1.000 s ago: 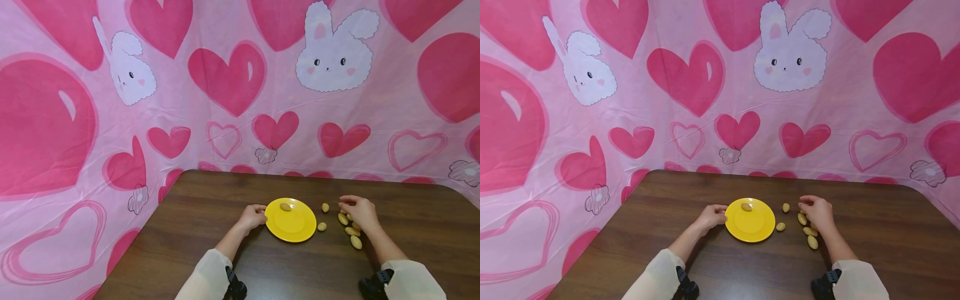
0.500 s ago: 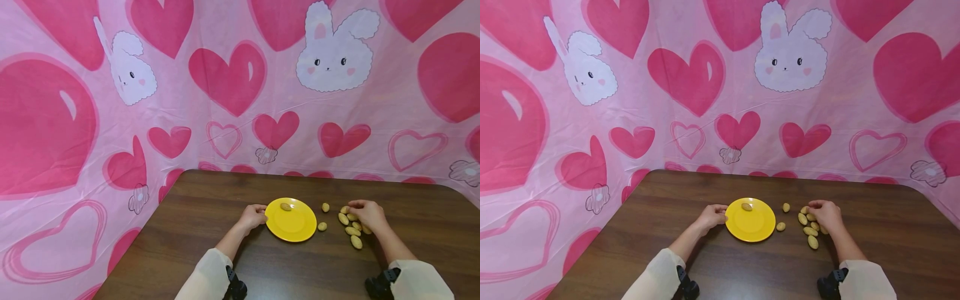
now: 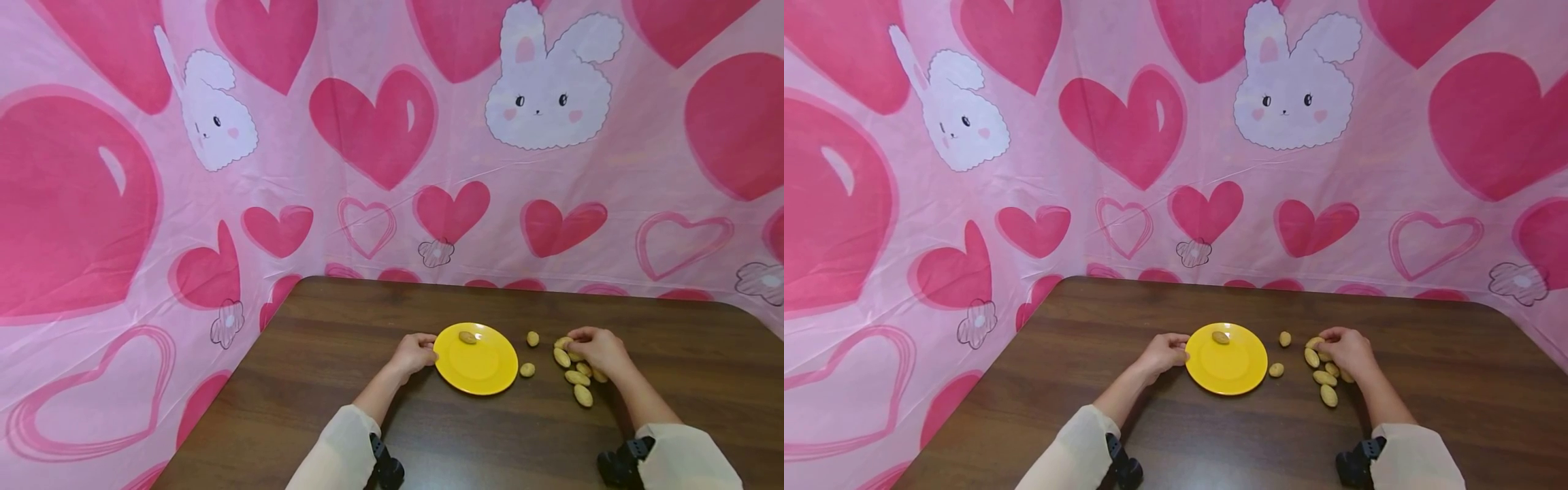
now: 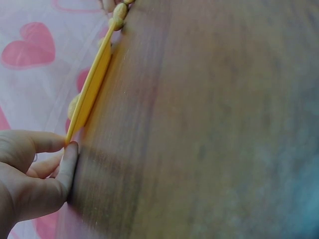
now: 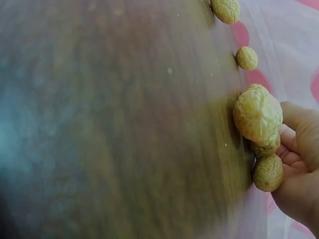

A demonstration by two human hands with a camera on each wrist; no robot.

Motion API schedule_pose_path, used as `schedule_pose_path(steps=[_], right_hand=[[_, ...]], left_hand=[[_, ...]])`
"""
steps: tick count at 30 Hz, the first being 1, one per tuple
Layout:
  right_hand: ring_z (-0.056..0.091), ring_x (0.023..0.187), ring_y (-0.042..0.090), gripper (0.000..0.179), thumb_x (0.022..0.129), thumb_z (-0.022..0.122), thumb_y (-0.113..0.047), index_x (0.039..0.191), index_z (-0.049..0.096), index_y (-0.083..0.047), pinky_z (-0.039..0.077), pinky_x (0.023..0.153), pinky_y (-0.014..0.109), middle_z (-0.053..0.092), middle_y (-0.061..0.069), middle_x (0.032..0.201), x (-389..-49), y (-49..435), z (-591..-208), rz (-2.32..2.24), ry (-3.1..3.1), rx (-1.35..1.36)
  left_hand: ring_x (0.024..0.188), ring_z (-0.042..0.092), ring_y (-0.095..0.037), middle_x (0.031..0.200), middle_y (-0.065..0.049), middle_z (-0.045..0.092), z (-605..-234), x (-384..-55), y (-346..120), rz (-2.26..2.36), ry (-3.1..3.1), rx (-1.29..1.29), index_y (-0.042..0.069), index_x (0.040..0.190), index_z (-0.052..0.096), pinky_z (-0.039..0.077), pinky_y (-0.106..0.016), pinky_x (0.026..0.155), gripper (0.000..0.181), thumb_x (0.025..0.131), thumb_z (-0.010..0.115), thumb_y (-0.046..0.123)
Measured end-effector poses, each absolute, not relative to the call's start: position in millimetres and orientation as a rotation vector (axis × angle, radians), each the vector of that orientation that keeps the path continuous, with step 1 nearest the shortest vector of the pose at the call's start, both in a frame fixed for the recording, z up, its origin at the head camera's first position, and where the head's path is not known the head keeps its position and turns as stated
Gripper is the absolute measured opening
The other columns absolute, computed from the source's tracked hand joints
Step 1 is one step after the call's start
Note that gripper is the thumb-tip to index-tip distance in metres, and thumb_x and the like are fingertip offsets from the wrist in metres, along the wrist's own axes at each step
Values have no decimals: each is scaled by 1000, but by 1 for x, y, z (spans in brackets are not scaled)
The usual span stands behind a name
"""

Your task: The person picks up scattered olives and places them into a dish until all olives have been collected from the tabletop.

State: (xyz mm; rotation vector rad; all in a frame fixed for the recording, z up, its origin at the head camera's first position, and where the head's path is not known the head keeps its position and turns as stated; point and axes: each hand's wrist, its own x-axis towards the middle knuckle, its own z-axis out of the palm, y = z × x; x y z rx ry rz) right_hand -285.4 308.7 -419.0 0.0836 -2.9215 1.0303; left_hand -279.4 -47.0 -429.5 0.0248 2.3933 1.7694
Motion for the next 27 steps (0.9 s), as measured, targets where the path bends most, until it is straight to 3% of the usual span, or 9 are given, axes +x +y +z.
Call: schedule_pose_path(steps=[5, 13, 20, 23, 27], right_hand=[[55, 80, 28, 25, 85, 64, -20, 94, 64, 3, 41, 72, 40, 64, 15, 89, -285, 308, -420, 1015, -2912, 88], [55, 87, 33, 35, 87, 65, -26, 102, 62, 6, 42, 76, 47, 64, 20, 95, -286, 303, -416, 1068, -2919, 61], [55, 92, 39, 40, 87, 62, -21, 111, 60, 11, 43, 80, 51, 61, 29, 106, -289, 299, -414, 1062, -2930, 69], [56, 90, 36, 40, 87, 63, -19, 113, 59, 11, 45, 78, 48, 60, 30, 108, -290, 298, -413, 1055, -2946, 80], [57, 81, 28, 32, 86, 64, -15, 107, 63, 10, 45, 72, 39, 65, 22, 96, -292, 297, -414, 1031, -2938, 116]], left_hand=[[74, 54, -15, 87, -6, 57, -430, -279, -46, 1766, 2403, 16, -7, 115, 62, 54, -28, 69, 39, 77, 64, -10], [73, 53, -14, 86, -6, 56, -429, -280, -47, 1770, 2396, -4, -6, 116, 62, 53, -26, 67, 39, 77, 64, -9], [73, 54, -15, 87, -6, 57, -430, -280, -46, 1769, 2394, 4, -6, 116, 62, 54, -27, 68, 39, 77, 64, -10], [74, 55, -15, 87, -7, 57, -430, -279, -46, 1763, 2398, 6, -7, 117, 61, 54, -27, 69, 39, 77, 64, -10], [75, 55, -16, 88, -7, 57, -430, -280, -46, 1764, 2399, 6, -7, 116, 61, 54, -28, 70, 39, 77, 64, -10]])
